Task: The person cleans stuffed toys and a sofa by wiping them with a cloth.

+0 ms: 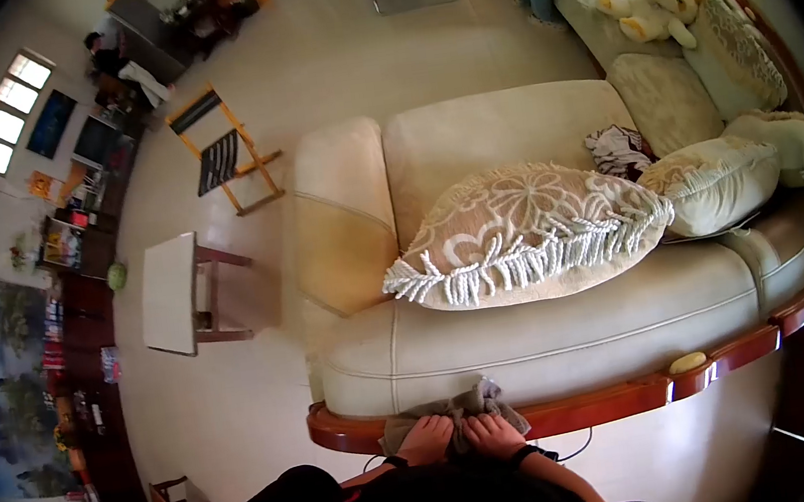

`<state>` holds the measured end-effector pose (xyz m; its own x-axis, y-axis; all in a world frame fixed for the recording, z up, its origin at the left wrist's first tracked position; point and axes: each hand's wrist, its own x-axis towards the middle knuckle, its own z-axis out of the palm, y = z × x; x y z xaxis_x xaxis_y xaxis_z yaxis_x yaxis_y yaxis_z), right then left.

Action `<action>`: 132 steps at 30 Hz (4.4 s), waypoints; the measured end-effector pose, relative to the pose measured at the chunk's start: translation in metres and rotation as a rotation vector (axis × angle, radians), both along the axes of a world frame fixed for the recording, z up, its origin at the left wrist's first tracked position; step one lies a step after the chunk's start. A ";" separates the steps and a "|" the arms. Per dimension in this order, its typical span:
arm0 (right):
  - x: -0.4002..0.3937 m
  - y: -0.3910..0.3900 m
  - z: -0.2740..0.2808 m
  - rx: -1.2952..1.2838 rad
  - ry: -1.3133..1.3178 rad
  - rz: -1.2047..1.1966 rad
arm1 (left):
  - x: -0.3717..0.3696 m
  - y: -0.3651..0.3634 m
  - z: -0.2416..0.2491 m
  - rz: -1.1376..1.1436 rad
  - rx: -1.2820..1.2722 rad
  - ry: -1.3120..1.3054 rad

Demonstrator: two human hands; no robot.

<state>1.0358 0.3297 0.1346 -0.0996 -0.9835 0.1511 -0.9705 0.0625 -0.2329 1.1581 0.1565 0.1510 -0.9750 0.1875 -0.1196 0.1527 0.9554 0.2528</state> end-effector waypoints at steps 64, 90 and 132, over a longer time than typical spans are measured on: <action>0.427 -0.245 -0.038 0.491 -0.622 0.584 | 0.532 -0.108 -0.089 1.358 0.285 -0.301; 0.465 -0.381 -0.067 0.623 -0.301 0.238 | 0.641 -0.270 -0.130 1.080 1.203 -0.103; 0.554 -0.879 -0.188 0.881 -0.450 0.092 | 0.786 -0.854 -0.136 1.035 0.742 -0.205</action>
